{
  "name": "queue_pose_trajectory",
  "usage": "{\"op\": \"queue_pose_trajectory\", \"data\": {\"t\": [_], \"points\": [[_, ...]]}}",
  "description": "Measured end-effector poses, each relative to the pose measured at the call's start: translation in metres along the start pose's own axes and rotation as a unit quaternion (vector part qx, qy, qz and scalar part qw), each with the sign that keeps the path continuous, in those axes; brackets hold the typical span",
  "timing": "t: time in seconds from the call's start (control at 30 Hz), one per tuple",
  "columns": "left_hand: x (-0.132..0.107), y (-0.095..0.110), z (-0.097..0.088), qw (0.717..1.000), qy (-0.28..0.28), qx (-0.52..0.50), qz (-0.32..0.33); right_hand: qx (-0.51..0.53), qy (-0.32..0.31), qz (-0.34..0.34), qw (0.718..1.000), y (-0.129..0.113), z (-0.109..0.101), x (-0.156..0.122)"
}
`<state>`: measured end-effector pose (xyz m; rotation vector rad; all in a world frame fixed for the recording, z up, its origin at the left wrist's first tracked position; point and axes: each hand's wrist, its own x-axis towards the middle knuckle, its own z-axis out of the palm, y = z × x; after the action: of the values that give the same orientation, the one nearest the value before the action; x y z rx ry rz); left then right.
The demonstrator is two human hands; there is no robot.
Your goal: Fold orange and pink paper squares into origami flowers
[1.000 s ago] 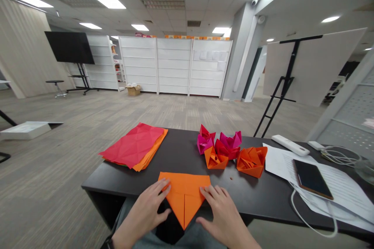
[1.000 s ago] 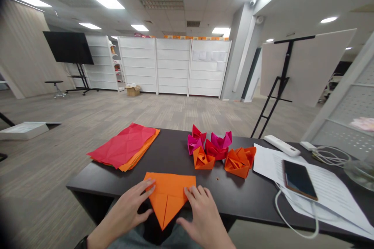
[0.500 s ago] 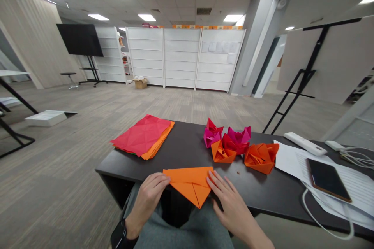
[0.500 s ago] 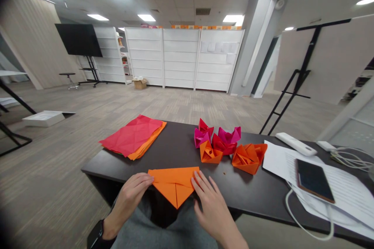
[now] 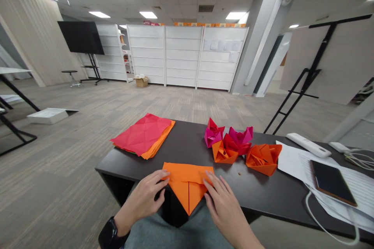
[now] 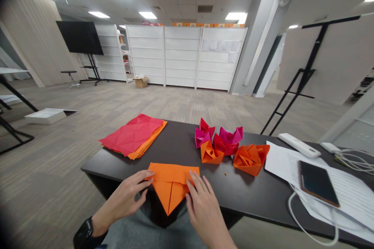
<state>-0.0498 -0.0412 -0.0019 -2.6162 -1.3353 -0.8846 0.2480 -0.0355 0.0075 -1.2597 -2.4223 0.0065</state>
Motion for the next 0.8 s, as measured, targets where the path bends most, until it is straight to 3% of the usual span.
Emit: {"op": "queue_pose_trajectory", "data": {"t": [0.13,0.23,0.43,0.6,0.8], "points": [[-0.005,-0.001,0.008,1.000,0.009,0.014,-0.011,0.046,-0.064,-0.016,0.997,-0.017,0.007,0.015],[-0.009,0.000,0.018,0.999,0.039,0.029,-0.010,0.076,-0.097,-0.011,0.992,-0.015,0.020,0.017],[-0.024,0.008,0.038,0.987,0.124,0.098,0.010,0.118,-0.075,0.011,0.990,-0.007,0.022,0.014],[-0.029,0.008,0.038,0.987,0.131,0.095,0.018,0.105,-0.053,0.019,0.993,0.005,0.008,0.016],[-0.031,0.017,0.031,0.988,0.138,0.066,0.028,0.106,-0.049,0.019,0.993,0.031,0.009,0.002]]}}
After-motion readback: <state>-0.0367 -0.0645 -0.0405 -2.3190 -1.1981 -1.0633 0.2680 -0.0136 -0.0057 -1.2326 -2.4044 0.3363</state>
